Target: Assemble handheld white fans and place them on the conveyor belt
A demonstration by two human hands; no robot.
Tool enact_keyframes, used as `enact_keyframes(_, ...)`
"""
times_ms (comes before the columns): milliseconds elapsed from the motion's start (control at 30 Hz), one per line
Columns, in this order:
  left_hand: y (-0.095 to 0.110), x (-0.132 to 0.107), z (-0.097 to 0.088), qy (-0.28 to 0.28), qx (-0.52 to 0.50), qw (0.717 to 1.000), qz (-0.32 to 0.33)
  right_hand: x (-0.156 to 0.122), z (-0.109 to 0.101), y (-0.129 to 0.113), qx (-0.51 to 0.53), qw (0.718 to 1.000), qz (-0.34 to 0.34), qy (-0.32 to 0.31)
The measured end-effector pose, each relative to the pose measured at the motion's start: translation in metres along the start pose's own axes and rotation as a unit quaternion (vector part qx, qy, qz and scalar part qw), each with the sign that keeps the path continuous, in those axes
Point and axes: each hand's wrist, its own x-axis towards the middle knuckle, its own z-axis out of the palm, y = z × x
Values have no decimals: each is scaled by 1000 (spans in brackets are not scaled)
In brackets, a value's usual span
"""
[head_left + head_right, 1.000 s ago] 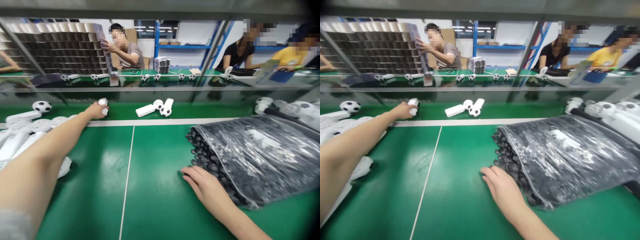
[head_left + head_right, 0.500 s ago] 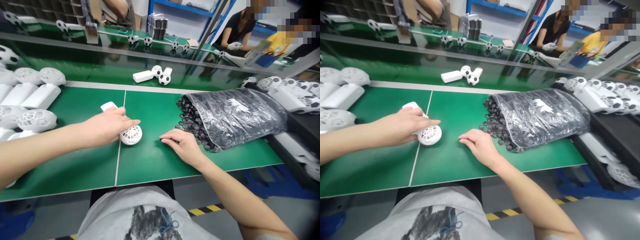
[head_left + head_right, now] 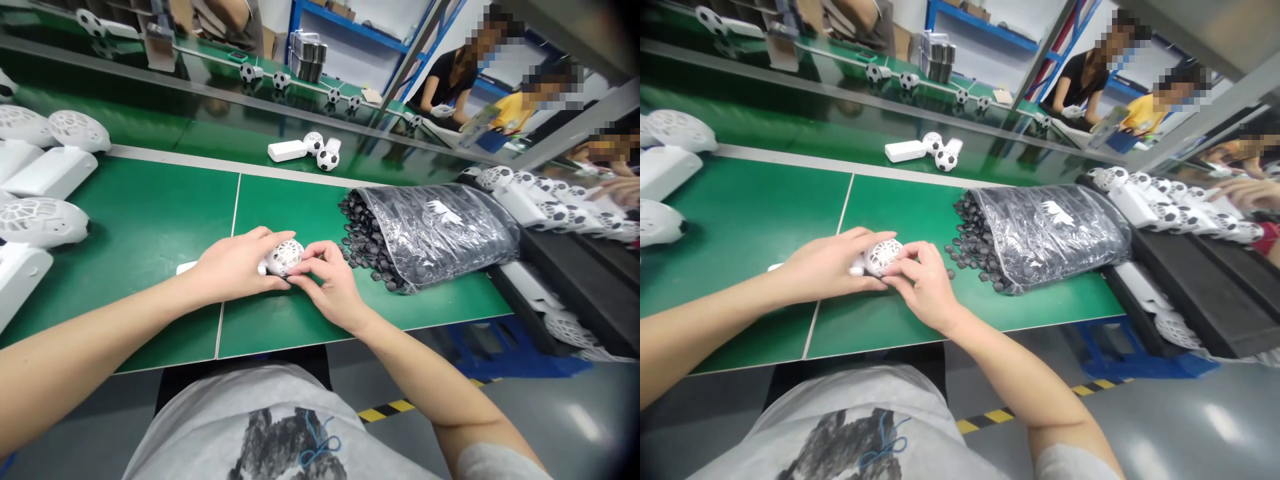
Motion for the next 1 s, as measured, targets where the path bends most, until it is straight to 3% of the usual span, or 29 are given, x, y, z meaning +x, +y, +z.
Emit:
enact_keyframes(167,-1,1,-1,14,-12,1000,-3,4,6,0,37,999,23,10)
enact_keyframes(333,0,3,0,24,-46,999,-2,6,10,6,194,970,147,-10)
enact_keyframes(433,0,5,1,27,-64,998,6,7,14,6,219,960,173,-15)
enact_keyframes(567,-1,4,1,26,-53,998,11,7,6,6,176,972,153,-4)
enact_keyframes(733,-5,5,-2,-1,-39,999,-13,-14,-35,28,3,992,124,-17)
enact_keyframes(867,-10,8,-2,6,-11,1000,1,-34,-50,46,-167,980,99,-41)
enact_keyframes(1000,-15,10,-2,13,10,998,58,-27,-51,48,-210,966,114,-103)
